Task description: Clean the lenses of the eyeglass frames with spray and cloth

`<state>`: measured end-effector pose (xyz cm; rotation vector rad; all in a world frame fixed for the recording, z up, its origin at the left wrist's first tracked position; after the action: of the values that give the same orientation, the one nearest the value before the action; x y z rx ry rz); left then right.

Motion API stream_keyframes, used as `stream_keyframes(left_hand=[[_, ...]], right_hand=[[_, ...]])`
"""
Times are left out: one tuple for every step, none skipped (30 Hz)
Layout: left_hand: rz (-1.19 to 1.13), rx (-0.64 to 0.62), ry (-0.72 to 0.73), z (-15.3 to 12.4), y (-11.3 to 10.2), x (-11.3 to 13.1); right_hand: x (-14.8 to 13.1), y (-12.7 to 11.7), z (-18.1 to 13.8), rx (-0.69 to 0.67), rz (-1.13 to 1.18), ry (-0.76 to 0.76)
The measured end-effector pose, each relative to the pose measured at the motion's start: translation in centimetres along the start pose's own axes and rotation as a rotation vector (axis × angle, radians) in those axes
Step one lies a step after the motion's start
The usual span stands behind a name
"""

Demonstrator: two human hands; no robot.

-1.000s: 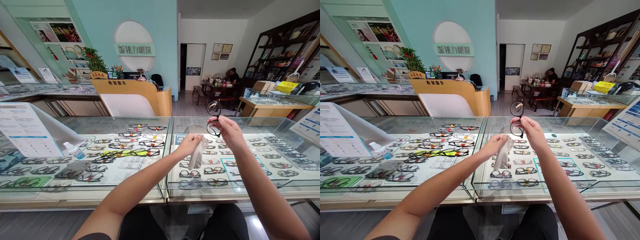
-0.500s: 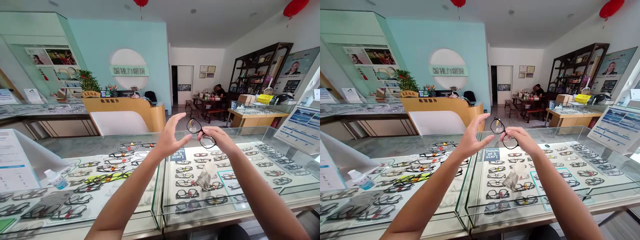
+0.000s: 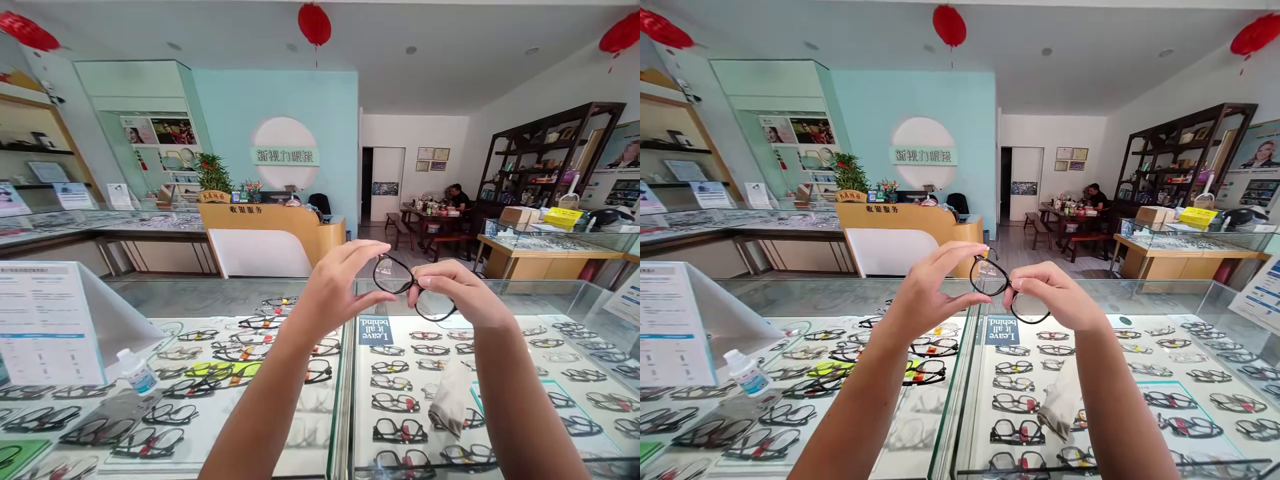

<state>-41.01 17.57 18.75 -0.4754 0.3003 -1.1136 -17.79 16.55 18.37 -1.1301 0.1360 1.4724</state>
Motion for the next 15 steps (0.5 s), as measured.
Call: stream_keyframes(left_hand=[[0.011,0.009,0.010,0.0,0.1,-0.1],[0.023,0.021,0.021,0.0,0.2,-0.3],[0.037,0.034,0.032,0.0,0.4,-0.4],[0.050,0.050,0.040,0.1,0.7,-0.5],[0.061,0.070,0.046,0.1,0.9,-0.7],[0.074,0.095,0.045,0.1,1.1,-0.9],[0.091,0.124,0.038,0.1,1.2,-1.1],[0.112,0.155,0.023,0.1,1.3,-1.3],[0.135,0.186,0.003,0.1,1.3,-1.6],[0.157,0.217,-0.021,0.1,1.3,-1.8],[0.178,0.244,-0.047,0.1,1.2,-2.0],[0.194,0.269,-0.073,0.1,1.2,-2.1],[0.207,0.290,-0.098,0.0,1.1,-2.3],[0.214,0.309,-0.121,0.0,1.1,-2.4],[0.220,0.328,-0.141,0.0,1.0,-2.5]], right_hand=[[0.2,0.0,0.1,0.008,-0.006,-0.009],[0.3,0.0,0.1,0.015,-0.016,-0.013],[0.5,-0.1,0.0,0.035,-0.035,-0.013],[0.7,-0.3,-0.1,0.073,-0.064,-0.008],[0.8,-0.6,-0.2,0.131,-0.101,-0.005],[0.9,-1.0,-0.4,0.206,-0.147,-0.008],[0.9,-1.5,-0.6,0.291,-0.197,-0.020],[0.8,-1.9,-0.9,0.373,-0.247,-0.042],[0.8,-2.2,-1.1,0.440,-0.294,-0.072],[0.7,-2.4,-1.3,0.482,-0.340,-0.099],[0.6,-2.6,-1.4,0.503,-0.387,-0.120],[0.6,-2.6,-1.4,0.510,-0.434,-0.133],[0.6,-2.5,-1.3,0.506,-0.481,-0.138],[0.6,-2.3,-1.2,0.496,-0.527,-0.140],[0.6,-2.2,-1.1,0.489,-0.569,-0.144]])
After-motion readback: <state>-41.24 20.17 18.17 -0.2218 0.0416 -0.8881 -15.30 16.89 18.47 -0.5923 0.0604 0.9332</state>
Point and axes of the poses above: each hand's wrist, its own z-axis towards the middle knuckle, its own y-axis out of the palm, x = y × z, the point moved 3 cm from there along z, towards the middle knuckle, and after that the axes turned 2 degrees about -y, right-handed, at the moved point
